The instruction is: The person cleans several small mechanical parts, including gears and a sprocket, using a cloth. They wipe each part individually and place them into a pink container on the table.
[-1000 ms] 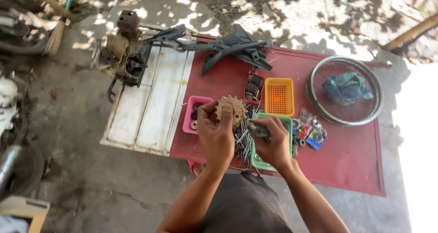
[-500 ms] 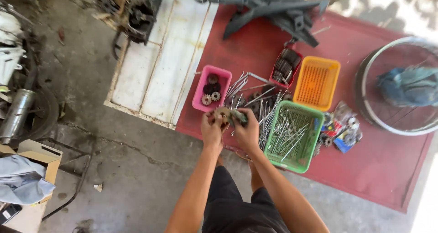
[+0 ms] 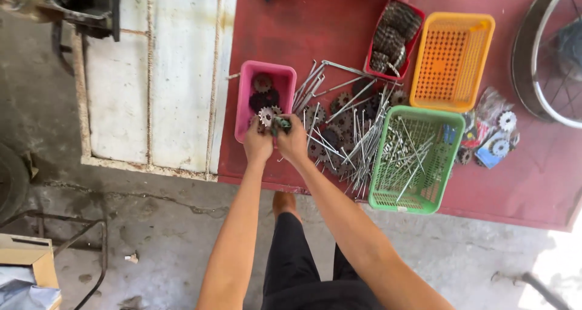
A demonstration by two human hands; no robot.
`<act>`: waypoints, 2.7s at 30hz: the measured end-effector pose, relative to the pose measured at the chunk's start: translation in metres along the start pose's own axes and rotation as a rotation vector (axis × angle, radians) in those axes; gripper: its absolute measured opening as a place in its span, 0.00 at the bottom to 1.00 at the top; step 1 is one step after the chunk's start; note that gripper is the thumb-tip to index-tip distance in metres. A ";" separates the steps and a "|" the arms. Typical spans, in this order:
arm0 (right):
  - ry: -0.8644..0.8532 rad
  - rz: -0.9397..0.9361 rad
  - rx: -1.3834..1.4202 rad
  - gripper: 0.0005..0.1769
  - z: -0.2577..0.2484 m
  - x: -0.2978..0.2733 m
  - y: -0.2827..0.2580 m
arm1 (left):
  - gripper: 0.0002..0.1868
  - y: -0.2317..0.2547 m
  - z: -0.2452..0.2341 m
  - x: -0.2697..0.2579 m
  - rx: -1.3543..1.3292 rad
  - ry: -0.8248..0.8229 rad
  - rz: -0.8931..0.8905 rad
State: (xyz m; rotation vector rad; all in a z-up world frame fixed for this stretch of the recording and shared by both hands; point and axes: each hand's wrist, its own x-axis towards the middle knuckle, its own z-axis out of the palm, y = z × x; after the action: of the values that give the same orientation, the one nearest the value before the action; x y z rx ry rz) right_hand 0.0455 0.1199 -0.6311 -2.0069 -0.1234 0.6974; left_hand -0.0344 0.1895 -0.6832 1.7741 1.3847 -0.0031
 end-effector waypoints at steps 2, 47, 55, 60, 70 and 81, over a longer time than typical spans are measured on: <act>0.061 0.046 0.012 0.17 -0.044 -0.020 -0.011 | 0.21 0.051 -0.010 -0.026 0.067 0.099 0.152; 0.163 -0.314 -0.070 0.19 -0.407 -0.168 -0.235 | 0.23 0.357 -0.083 -0.255 -1.519 -0.833 -0.215; 0.038 -0.729 -0.334 0.25 -0.433 -0.210 -0.321 | 0.39 0.405 -0.141 -0.366 -1.661 -0.882 0.019; 0.119 -0.853 -0.452 0.19 -0.423 -0.220 -0.360 | 0.50 0.421 -0.172 -0.357 -1.878 -0.953 0.203; 0.142 -1.019 -0.622 0.21 -0.325 -0.240 -0.399 | 0.53 0.424 -0.272 -0.327 -1.715 -1.046 0.409; 0.299 -0.962 -0.607 0.23 -0.322 -0.244 -0.422 | 0.50 0.406 -0.291 -0.310 -1.752 -1.131 0.235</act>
State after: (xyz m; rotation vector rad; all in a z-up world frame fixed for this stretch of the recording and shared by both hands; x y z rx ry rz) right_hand 0.0929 0.0040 -0.0599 -2.2299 -1.1387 -0.2983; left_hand 0.0288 0.1192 -0.1035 0.1927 0.0140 0.2222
